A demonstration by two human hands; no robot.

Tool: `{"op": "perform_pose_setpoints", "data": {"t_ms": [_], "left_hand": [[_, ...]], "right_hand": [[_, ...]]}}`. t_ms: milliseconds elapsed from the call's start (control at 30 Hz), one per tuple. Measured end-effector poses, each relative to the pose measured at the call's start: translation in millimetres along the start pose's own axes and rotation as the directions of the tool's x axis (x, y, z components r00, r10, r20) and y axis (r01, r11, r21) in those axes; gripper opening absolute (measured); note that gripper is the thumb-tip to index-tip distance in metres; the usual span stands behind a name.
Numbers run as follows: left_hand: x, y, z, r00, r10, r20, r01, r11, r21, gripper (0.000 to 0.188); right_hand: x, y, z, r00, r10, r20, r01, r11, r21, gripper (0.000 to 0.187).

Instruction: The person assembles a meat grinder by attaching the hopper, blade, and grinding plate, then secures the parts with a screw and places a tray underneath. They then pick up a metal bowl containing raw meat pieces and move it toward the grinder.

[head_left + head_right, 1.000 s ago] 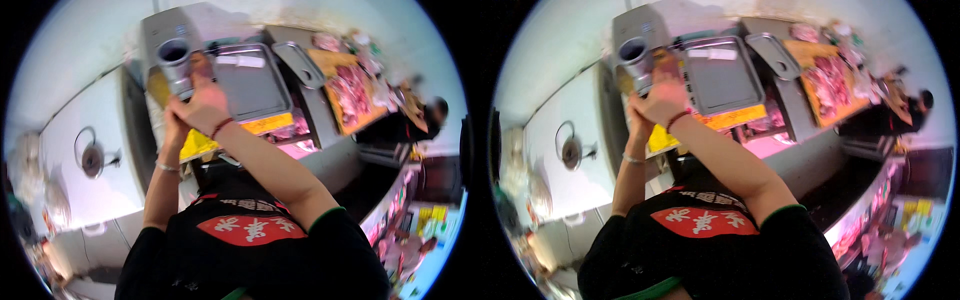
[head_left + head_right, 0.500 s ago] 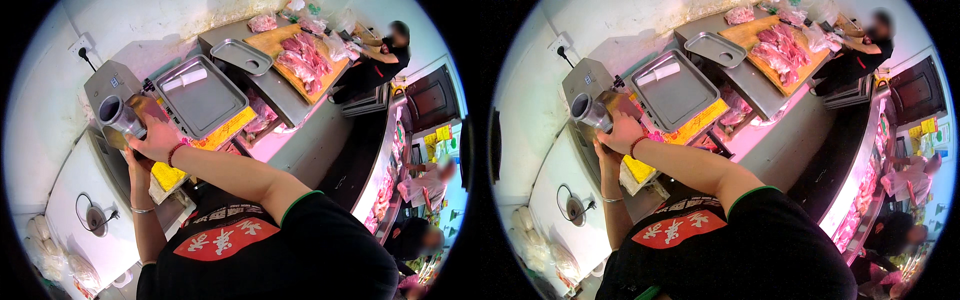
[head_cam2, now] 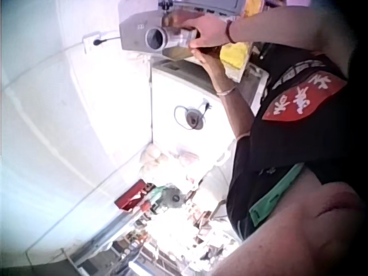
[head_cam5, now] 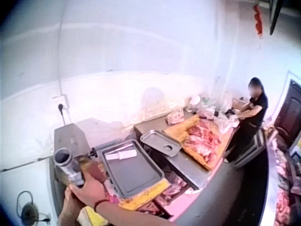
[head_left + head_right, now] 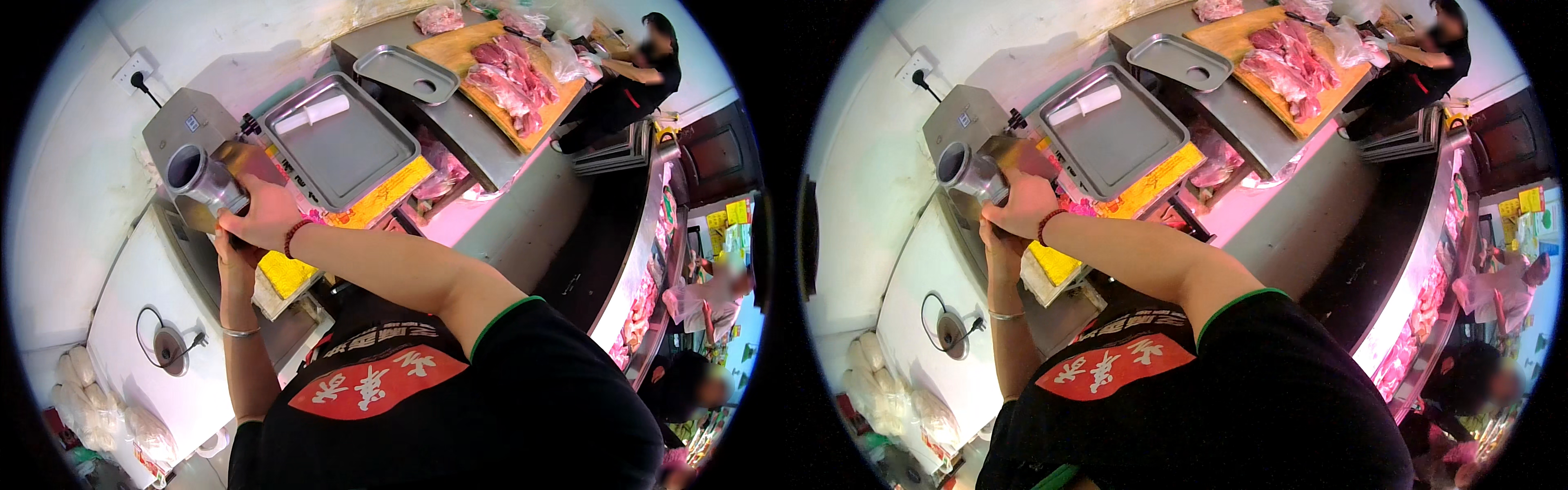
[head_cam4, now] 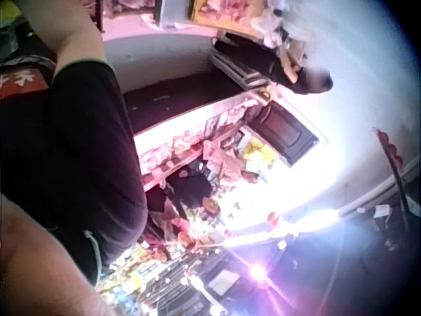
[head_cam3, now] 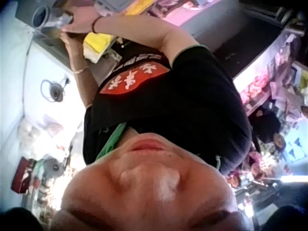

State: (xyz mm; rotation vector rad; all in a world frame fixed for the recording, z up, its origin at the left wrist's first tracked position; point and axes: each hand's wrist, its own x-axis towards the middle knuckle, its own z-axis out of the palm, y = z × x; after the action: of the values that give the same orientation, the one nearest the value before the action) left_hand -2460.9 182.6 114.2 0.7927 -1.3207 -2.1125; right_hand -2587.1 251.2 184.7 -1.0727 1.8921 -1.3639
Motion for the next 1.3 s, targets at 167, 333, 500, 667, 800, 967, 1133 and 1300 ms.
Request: {"op": "perform_pose_setpoints", "data": {"t_ms": [167, 333, 500, 667, 800, 967, 1133, 1300], "left_hand": [[-12, 20, 18, 0.998, 0.001, -0.060, 0.005, 0.995, 0.095, 0.069], [-5, 19, -2, 0.995, -0.088, -0.038, 0.095, 0.953, 0.287, 0.071], [-5, 20, 5, 0.996, -0.086, -0.036, 0.092, 0.963, 0.254, 0.073], [-10, 23, 11, 0.992, -0.050, -0.112, 0.081, 0.954, 0.290, 0.069], [-14, 40, 26, 0.975, -0.087, -0.202, 0.161, 0.908, 0.386, 0.067], [-12, 38, 19, 0.978, -0.119, -0.173, 0.179, 0.906, 0.383, 0.073], [-13, 38, 15, 0.965, -0.120, -0.235, 0.208, 0.895, 0.396, 0.074], [-14, 46, 21, 0.966, -0.121, -0.227, 0.217, 0.856, 0.470, 0.072]], "right_hand": [[1, 6, 9, 0.997, 0.055, -0.050, -0.052, 0.997, 0.062, 0.072], [7, 18, 14, 0.996, 0.056, -0.072, -0.048, 0.992, 0.115, 0.069], [5, 16, 13, 0.992, 0.094, -0.089, -0.081, 0.987, 0.140, 0.068], [8, 29, 27, 0.980, 0.021, -0.196, 0.005, 0.991, 0.134, 0.065], [16, 49, 33, 0.961, 0.019, -0.275, 0.072, 0.946, 0.317, 0.063], [17, 52, 41, 0.962, -0.008, -0.272, 0.096, 0.945, 0.312, 0.060], [15, 49, 41, 0.974, 0.004, -0.225, 0.075, 0.938, 0.339, 0.062], [19, 58, 41, 0.981, 0.042, -0.189, 0.060, 0.863, 0.502, 0.058]]}}
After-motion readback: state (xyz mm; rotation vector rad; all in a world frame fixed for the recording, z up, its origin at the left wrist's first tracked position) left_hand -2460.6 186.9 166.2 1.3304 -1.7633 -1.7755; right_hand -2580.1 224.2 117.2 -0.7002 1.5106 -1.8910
